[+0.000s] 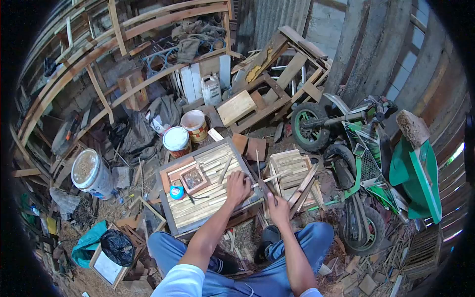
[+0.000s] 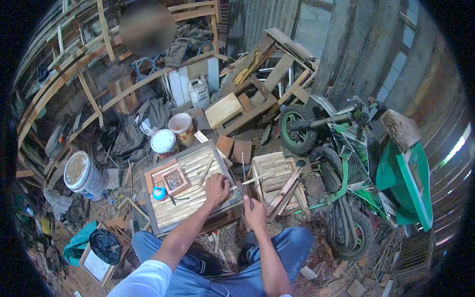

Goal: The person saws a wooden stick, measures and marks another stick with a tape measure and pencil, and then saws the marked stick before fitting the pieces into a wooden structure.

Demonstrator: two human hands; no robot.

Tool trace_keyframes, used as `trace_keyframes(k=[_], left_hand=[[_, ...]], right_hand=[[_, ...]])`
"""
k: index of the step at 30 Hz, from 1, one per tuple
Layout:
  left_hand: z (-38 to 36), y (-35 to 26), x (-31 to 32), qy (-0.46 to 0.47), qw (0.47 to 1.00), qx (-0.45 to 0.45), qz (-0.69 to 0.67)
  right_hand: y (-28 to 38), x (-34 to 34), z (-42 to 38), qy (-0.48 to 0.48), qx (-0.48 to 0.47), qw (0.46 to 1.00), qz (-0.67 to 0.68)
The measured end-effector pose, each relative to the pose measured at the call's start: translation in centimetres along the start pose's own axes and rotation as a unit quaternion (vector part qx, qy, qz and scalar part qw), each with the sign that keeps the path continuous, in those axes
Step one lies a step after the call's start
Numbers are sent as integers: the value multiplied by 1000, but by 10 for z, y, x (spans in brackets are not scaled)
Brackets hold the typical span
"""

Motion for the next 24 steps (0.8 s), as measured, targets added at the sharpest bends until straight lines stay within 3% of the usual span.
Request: trace_keyframes(k=[6, 9, 11, 12, 14, 15, 18, 21, 24], left_hand=[[-22, -9, -9, 92, 992, 68, -45], [-25, -9, -8, 133, 988, 42, -60], [-25, -12, -13, 125, 990, 52, -34], [-25, -12, -14, 124, 991, 54, -23], [-24, -15, -15, 113, 991, 70, -20], [-25, -12, -12, 102, 992, 71, -36], [-26, -6, -10, 31, 992, 53, -111], [-27, -7, -11, 19, 988, 23, -151], [-23, -11, -16, 30, 997, 46, -45]], right_hand=[[5, -4, -11, 2, -2, 999, 42], [-8, -3, -12, 32, 21, 998, 51], [-18, 3, -13, 52, 52, 993, 96], [-18, 1, -13, 41, 23, 996, 77], [-33, 13, -10, 87, 90, 980, 153], [-37, 16, -10, 109, 122, 968, 190], [-40, 11, -11, 89, 85, 978, 166], [-55, 20, -9, 110, 119, 963, 216], [-63, 30, -14, 126, 140, 940, 284]])
Point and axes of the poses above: each hand's wrist, its own z-axis towards the middle knuckle, its own x-axis out of the palm, y = z × x, the point moved 5 cm from there along z, towards the middle knuckle, and after that the axes turned 8 degrees about x, right-handed, at the moved point
